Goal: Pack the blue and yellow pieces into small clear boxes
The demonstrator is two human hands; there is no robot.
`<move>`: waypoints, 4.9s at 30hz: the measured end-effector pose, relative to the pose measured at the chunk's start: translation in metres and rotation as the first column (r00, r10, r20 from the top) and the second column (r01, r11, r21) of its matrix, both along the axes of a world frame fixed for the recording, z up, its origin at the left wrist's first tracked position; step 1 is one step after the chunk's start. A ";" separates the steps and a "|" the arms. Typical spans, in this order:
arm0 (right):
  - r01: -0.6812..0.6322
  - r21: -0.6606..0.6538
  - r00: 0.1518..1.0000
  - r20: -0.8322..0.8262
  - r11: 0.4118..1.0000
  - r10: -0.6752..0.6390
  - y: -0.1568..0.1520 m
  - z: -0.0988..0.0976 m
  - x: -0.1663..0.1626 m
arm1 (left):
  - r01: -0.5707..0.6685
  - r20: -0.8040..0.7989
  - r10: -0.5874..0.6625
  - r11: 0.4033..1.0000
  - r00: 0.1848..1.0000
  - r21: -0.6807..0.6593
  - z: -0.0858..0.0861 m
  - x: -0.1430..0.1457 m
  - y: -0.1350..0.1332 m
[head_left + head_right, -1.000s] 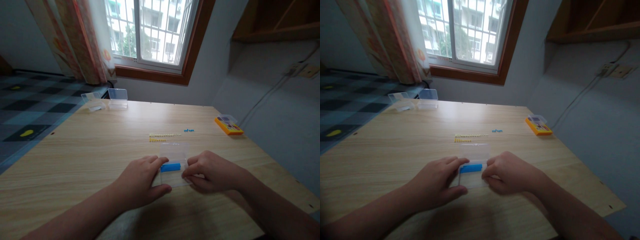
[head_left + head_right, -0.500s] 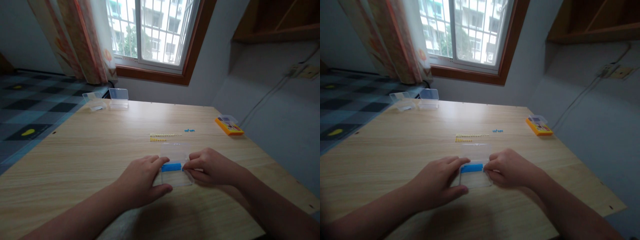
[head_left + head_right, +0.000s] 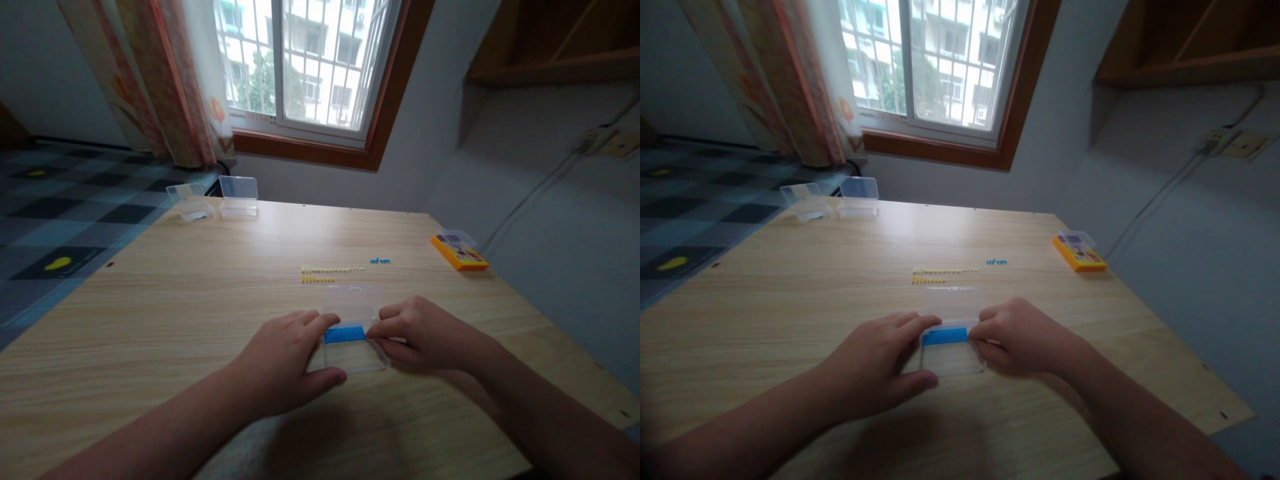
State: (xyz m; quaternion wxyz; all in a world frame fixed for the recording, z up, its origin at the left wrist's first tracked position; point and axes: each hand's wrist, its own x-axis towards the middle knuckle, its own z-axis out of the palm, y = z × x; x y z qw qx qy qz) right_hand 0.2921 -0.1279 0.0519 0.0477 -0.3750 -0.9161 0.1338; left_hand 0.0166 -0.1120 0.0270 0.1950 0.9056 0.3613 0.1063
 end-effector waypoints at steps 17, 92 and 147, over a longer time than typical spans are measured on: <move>-0.012 0.115 0.959 -0.281 0.993 0.044 0.008 0.001 0.013 | -0.010 0.000 0.010 1.000 1.000 -0.008 -0.001 0.000 0.001; 0.264 -0.054 0.963 -0.044 0.963 -0.266 -0.025 0.013 -0.014 | -0.005 0.006 0.005 1.000 1.000 0.009 -0.005 0.001 0.002; 0.385 0.045 0.923 -0.004 0.922 -0.385 -0.020 -0.005 -0.024 | -0.012 0.016 0.012 1.000 1.000 0.015 -0.003 0.001 0.000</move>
